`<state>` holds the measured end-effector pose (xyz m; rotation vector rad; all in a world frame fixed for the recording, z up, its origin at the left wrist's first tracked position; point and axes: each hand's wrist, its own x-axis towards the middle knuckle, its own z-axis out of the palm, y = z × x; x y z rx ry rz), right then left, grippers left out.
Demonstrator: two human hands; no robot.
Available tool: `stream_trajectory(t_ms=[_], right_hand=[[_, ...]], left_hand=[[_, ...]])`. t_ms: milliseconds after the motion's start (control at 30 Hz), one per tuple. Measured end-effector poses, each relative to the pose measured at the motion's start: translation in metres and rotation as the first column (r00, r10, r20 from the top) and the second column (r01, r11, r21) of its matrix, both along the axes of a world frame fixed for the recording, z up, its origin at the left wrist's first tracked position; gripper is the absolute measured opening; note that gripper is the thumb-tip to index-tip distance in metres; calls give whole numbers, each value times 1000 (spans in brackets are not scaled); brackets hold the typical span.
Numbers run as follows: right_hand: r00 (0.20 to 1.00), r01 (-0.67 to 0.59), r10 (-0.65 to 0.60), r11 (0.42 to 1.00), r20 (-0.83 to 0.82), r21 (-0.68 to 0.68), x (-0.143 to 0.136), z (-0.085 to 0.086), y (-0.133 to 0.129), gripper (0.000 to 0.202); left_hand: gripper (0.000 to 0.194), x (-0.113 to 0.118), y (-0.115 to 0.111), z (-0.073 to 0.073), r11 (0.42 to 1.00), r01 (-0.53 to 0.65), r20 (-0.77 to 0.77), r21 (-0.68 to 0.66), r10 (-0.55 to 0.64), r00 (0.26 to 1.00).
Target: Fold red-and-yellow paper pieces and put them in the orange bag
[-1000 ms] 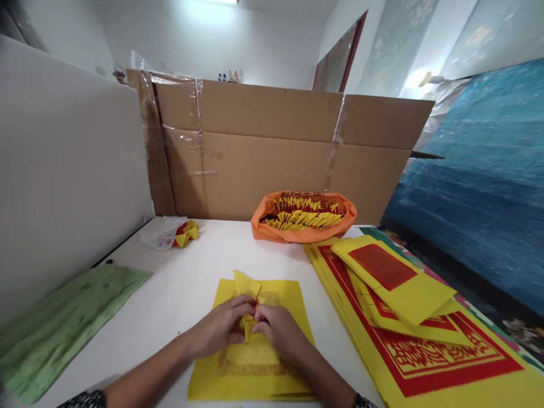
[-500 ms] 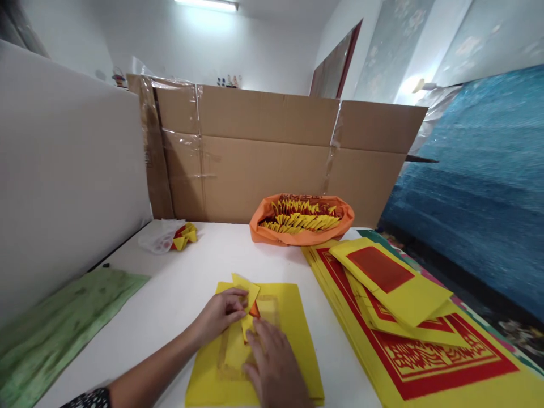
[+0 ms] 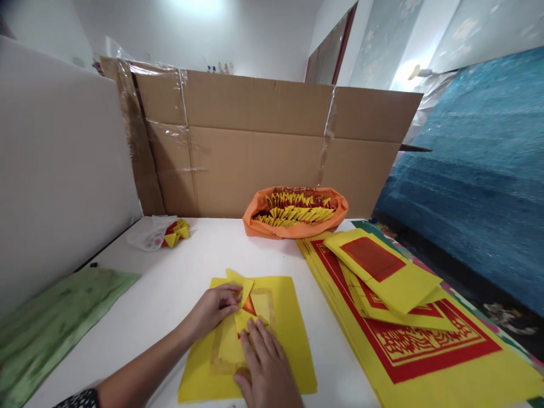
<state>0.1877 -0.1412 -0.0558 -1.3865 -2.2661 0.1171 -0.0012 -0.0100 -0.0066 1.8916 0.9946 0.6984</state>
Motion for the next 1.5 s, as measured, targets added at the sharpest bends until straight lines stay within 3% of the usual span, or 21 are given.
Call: stream_trajectory(t_ms=[300, 433, 467, 600, 733, 800, 967, 1067, 1167, 1233, 1300, 1367, 1433, 1500], right_hand=[[992, 127, -127, 992, -24, -10, -11, -19, 3, 73], [986, 168, -168, 986, -14, -2, -18, -23, 2, 72], [985, 174, -174, 985, -12, 0, -17, -21, 1, 70], [992, 125, -125, 991, -2, -52, -8, 1, 7, 64], [987, 103, -127, 970, -96, -219, 5, 33, 32, 43], [962, 114, -172, 959, -210, -260, 6, 44, 49, 48], [849, 37, -223, 929, -479, -368, -5, 44, 80, 68], [676, -100, -288, 876, -678, -472, -11, 36, 87, 85], [502, -241, -278, 865, -819, -441, -13, 35, 94, 90], [456, -279, -218, 886, -863, -371, -14, 39, 99, 84], [482, -269, -168, 906, -860, -327, -13, 46, 101, 70], [576, -154, -146, 947, -805, -283, -10, 55, 99, 52], [708, -30, -78, 990, -702, -140, -4, 64, 94, 38], [842, -53, 85, 996, -532, 75, 5, 69, 86, 37]], left_hand=[[14, 2, -4, 3, 1000, -28, 1, -4, 28, 1000], [8, 5, -12, 4, 997, -36, -7, 64, 37, 999], [9, 7, -15, 4, 995, -39, -18, 88, 40, 999], [51, 11, -21, 2, 991, -64, -33, 115, 68, 997], [67, 10, -15, -6, 987, -145, 13, 71, 145, 989], [71, 9, -14, -8, 983, -169, 49, 65, 166, 985], [73, 6, -20, -7, 973, -228, 150, 32, 221, 964], [79, 3, -20, -13, 973, -231, 238, 5, 223, 945], [98, 0, -13, -19, 960, -253, 348, -120, 279, 895], [98, -1, -9, -17, 946, -212, 373, -247, 295, 880], [65, -2, -9, -9, 954, -138, 333, -265, 225, 916], [23, -4, -13, 1, 986, -117, 253, -115, 143, 957], [17, -7, -18, 11, 982, -130, 185, 135, 104, 977], [23, -9, -22, 18, 936, -102, 122, 337, 64, 990]])
